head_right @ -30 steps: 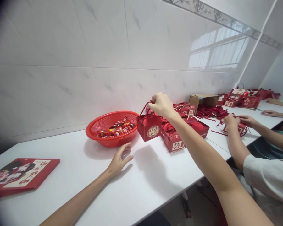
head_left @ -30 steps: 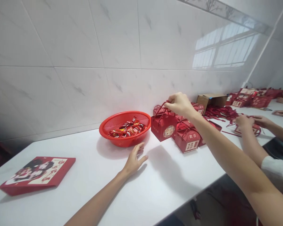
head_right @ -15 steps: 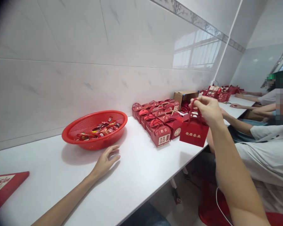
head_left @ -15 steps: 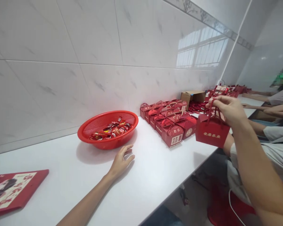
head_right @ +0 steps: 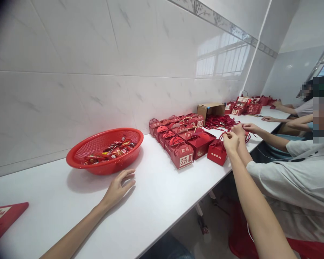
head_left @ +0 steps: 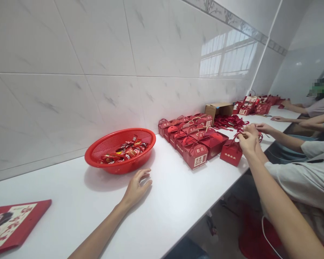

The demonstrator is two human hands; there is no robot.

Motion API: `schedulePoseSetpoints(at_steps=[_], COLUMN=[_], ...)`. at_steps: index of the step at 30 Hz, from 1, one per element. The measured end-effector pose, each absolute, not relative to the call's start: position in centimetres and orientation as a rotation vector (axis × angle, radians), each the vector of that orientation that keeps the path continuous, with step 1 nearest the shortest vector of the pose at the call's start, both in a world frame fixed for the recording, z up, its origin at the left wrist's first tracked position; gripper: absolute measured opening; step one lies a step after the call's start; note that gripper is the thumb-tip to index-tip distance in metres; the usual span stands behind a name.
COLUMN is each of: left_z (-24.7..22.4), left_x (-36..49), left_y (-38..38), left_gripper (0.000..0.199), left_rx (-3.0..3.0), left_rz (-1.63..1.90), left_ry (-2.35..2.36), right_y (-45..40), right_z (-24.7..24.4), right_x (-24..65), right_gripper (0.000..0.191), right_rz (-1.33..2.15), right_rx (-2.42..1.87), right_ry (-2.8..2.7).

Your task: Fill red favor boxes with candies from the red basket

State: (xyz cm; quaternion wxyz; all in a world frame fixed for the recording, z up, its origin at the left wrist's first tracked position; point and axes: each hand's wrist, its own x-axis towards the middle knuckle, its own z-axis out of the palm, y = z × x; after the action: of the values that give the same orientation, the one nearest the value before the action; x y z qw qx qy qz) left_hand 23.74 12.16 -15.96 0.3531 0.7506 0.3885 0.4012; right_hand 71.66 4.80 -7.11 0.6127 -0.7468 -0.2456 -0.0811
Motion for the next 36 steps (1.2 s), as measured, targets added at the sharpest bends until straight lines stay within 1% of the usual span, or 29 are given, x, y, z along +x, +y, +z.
schedulePoseSetpoints(at_steps=[6, 12, 15, 17, 18, 20, 22, 23, 26, 29, 32, 36], left_z=[-16.1, -16.3, -16.2, -16.1, -16.0, -15.9, -15.9, -15.9, -15.9, -16.0, -16.1, -16.4], left_x=[23.6, 23.5, 23.5, 23.5, 23.6, 23.6, 23.6, 23.6, 23.5, 23.5, 23.6, 23.7], left_y=[12.1, 12.2, 12.1, 12.0, 12.0, 12.0, 11.9, 11.9, 11.8, 11.7, 11.7, 11.8], left_gripper=[0.033, 0.034, 0.034, 0.033, 0.032, 0.031, 0.031, 0.031, 0.032, 0.029, 0.029, 0.031], left_rx=[1.988, 2.003, 1.995, 1.995, 1.993, 1.989, 1.989, 1.989, 1.996, 1.999, 2.000, 1.996], left_rz=[1.039, 1.016, 0.990, 1.003, 1.013, 1.012, 0.995, 0.990, 0.993, 1.006, 1.006, 0.998], left_ry=[0.998, 1.010, 1.026, 1.012, 1.005, 1.000, 1.008, 1.011, 1.007, 0.996, 0.989, 0.987], right_y=[6.6, 6.6, 5.4, 4.3, 3.7, 2.9, 2.6, 2.8, 4.3, 6.1, 7.1, 8.2], right_z=[-7.6, -6.8, -5.8, -5.6, -5.7, -6.6, -8.3, -9.3, -12.5, -14.5, -15.2, -15.1], right_x=[70.5, 69.6, 67.9, 65.5, 63.9, 60.2, 56.5, 55.0, 52.5, 52.8, 53.6, 53.6], right_gripper=[0.018, 0.029, 0.043, 0.043, 0.040, 0.035, 0.038, 0.039, 0.046, 0.048, 0.052, 0.054], right_rz=[-0.319, -0.299, -0.366, -0.380, -0.287, 0.102, 0.502, 0.600, 0.555, 0.452, 0.359, 0.354], right_rx=[-1.796, -1.944, -2.026, -1.935, -1.811, -1.533, -1.354, -1.316, -1.319, -1.415, -1.471, -1.463], right_ry=[-0.567, -0.635, -0.762, -0.973, -1.101, -1.345, -1.576, -1.661, -1.798, -1.739, -1.713, -1.763])
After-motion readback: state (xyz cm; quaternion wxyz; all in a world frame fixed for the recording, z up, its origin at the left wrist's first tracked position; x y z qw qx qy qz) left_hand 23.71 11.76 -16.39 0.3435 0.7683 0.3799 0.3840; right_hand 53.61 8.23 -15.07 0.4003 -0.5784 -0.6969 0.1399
